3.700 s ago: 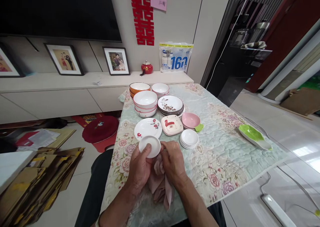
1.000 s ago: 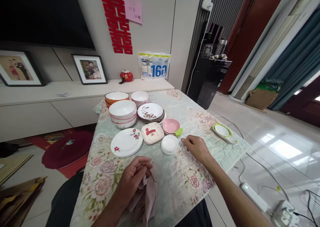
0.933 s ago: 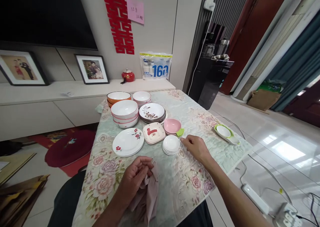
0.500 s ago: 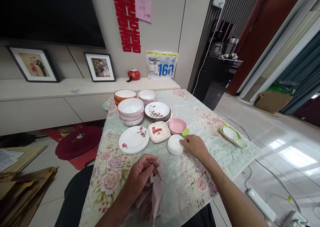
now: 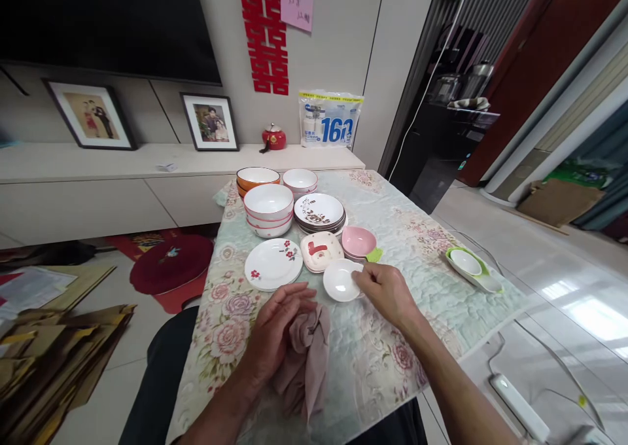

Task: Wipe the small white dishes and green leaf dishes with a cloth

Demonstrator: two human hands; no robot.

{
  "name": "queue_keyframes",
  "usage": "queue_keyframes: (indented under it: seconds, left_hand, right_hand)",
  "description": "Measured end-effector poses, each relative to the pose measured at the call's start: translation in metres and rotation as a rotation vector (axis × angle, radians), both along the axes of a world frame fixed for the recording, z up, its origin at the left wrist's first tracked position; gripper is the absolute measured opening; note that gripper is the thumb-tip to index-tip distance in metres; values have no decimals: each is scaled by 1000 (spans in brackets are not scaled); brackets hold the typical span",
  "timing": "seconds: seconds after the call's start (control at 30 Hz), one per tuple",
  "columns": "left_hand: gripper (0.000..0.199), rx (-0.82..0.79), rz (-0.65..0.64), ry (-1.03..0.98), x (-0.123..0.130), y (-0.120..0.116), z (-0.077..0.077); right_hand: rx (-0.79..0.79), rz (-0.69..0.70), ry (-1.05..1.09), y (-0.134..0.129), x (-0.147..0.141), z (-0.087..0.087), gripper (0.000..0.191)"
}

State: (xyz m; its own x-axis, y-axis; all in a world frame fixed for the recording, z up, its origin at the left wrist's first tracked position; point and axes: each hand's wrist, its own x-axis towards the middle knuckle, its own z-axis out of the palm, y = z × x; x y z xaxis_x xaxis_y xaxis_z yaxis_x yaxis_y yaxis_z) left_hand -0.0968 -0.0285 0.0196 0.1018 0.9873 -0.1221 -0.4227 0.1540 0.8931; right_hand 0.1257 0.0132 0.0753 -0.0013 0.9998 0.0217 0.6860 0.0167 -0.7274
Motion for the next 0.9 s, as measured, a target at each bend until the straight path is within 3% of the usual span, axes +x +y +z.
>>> queue_keyframes:
  seconds: [0.13,0.23,0.43,0.57,0.63,0.77,0.9]
  left_hand:
    - [45,-12,-35,-275,3,0,5]
    - [44,-62,-46,-338,4,0,7]
    - [37,-115,149,-391,1,6,3]
    - [38,-95,237,-403,-1,9,0]
    - [39,-97,239,-403,-1,8,-2]
    - [40,-93,236,-384,-2,8,-6]
    - [43,-98,236,-360,-2,8,-8]
  right_hand:
    - [21,114,21,-9,-32,-5,44]
    - [40,152,1,-11,-47,-12,46]
    - [48,211,62,-23,-53,-13,45]
    - [144,440,5,-41,-62,-19,18]
    - [141,506,-59,-48,-66,-26,24]
    - [54,503,-92,-55,-61,-27,21]
    - [86,346,16,-52,-44,-4,9]
